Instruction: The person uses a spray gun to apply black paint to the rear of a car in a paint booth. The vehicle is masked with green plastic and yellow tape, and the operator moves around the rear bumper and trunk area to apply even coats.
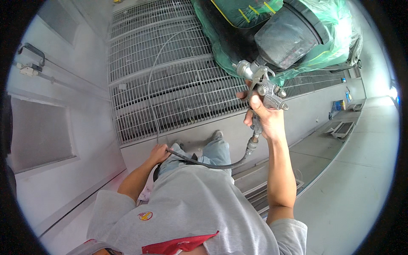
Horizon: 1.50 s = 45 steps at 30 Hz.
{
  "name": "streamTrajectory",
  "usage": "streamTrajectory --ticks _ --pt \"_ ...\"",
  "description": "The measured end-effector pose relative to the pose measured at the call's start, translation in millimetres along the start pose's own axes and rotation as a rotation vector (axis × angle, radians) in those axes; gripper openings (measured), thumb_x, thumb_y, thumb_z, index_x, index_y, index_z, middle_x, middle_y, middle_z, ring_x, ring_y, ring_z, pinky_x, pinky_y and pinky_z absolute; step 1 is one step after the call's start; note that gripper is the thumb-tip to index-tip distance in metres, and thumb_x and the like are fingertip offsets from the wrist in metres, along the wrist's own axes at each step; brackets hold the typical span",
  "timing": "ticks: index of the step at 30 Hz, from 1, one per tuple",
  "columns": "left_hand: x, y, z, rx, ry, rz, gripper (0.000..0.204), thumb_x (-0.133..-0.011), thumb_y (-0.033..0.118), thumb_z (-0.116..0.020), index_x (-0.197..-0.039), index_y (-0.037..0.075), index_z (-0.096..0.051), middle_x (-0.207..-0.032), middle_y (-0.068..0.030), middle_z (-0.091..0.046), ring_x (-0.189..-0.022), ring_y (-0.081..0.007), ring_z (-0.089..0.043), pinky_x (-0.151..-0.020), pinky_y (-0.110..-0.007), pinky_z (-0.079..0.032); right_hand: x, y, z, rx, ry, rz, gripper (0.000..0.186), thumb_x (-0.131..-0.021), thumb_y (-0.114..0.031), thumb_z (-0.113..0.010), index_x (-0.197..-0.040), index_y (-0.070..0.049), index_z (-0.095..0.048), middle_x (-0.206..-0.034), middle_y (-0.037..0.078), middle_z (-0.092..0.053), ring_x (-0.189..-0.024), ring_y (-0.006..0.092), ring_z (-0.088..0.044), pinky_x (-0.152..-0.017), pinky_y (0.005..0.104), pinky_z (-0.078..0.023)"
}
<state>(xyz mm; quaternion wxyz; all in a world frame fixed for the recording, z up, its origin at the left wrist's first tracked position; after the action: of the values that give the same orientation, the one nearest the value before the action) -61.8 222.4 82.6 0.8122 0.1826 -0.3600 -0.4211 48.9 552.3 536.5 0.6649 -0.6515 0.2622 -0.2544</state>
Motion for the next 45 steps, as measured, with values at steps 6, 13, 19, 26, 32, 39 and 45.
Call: streamTrajectory --ticks 6,13,19,26,32,39,45 --pt "-29.4 36.0 -15.7 -0.061 -0.094 0.012 0.051 -0.097 0.053 -0.06 -0.09 0.003 -0.066 -0.099 -0.0216 -0.07 -0.1 -0.0423 -0.066 -0.085 -0.053 -0.052 -33.9 31.8 57.3 0.113 -0.021 -0.115 0.035 -0.103 -0.024 -0.064 -0.124 0.004 -0.06 -0.109 0.019 -0.072 -0.055 0.0151 -0.063 -0.044 0.0244 -0.049" --pt "-72.0 149.1 -57.3 -0.095 -0.101 0.043 0.042 -0.09 0.044 -0.07 -0.086 0.003 -0.066 -0.094 -0.0212 -0.071 -0.091 -0.042 -0.068 -0.078 -0.053 -0.054 -100.8 57.3 186.8 0.043 -0.122 -0.065 0.023 -0.1 -0.015 -0.068 -0.113 0.004 -0.067 -0.096 0.015 -0.073 -0.057 0.0126 -0.062 -0.044 0.0234 -0.048" --pt "-130.7 205.0 -106.7 -0.068 -0.072 0.071 0.051 -0.078 0.051 -0.082 -0.074 0.005 -0.061 -0.08 -0.016 -0.069 -0.081 -0.0396 -0.066 -0.072 -0.051 -0.051 -117.8 147.3 273.0 0.033 -0.195 -0.013 0.05 -0.093 -0.033 -0.073 -0.121 0.006 -0.062 -0.112 0.022 -0.071 -0.055 0.0106 -0.058 -0.051 0.0229 -0.049" --pt "-263.1 180.2 -140.2 -0.112 0.026 -0.234 0.048 -0.074 0.048 -0.086 -0.075 0.009 -0.059 -0.074 -0.0107 -0.065 -0.075 -0.0341 -0.065 -0.074 -0.046 -0.051 -158.1 315.9 307.1 0.091 -0.203 -0.018 0.015 -0.092 -0.016 -0.076 -0.097 -0.002 -0.073 -0.069 0.004 -0.068 -0.056 0.011 -0.06 -0.053 0.0303 -0.048" --pt "-416.0 145.1 -153.8 -0.164 0.592 -0.397 0.034 -0.081 0.031 -0.083 -0.068 0.009 -0.06 -0.055 -0.0057 -0.057 -0.05 -0.0272 -0.059 -0.048 -0.041 -0.044 -169.8 445.6 369.6 0.305 -0.03 0.263 0.011 -0.084 -0.005 -0.073 -0.095 -0.001 -0.072 -0.065 0.005 -0.064 -0.056 0.0134 -0.059 -0.054 0.0321 -0.047" --pt "-481.0 165.5 -179.7 -0.168 0.717 -0.524 0.033 -0.08 0.025 -0.083 -0.063 0.01 -0.059 -0.055 -0.0052 -0.056 -0.052 -0.0267 -0.057 -0.048 -0.042 -0.041 -130.4 571.8 500.0 -0.001 0.568 0.147 0.031 -0.101 -0.021 -0.065 -0.12 0.003 -0.066 -0.107 0.013 -0.075 -0.057 0.0117 -0.062 -0.049 0.025 -0.05" --pt "-484.3 178.4 -189.4 -0.227 0.634 -0.59 0.03 -0.079 0.021 -0.082 -0.064 0.009 -0.06 -0.058 -0.0065 -0.057 -0.054 -0.0278 -0.056 -0.05 -0.04 -0.042 -140.4 594.4 518.2 0.062 0.622 0.146 0.029 -0.1 -0.017 -0.066 -0.122 0.002 -0.068 -0.102 0.013 -0.076 -0.051 0.0115 -0.059 -0.046 0.0247 -0.048"
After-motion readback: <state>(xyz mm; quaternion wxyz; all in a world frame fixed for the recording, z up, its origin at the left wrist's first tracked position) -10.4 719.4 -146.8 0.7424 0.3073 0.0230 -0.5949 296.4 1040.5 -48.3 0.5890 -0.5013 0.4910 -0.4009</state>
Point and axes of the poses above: each hand's wrist, its own x-axis away from the middle knuckle, its own z-axis out of the back of the hand, y = z × x, the point moved 8 cm from there along -x, towards the middle knuckle
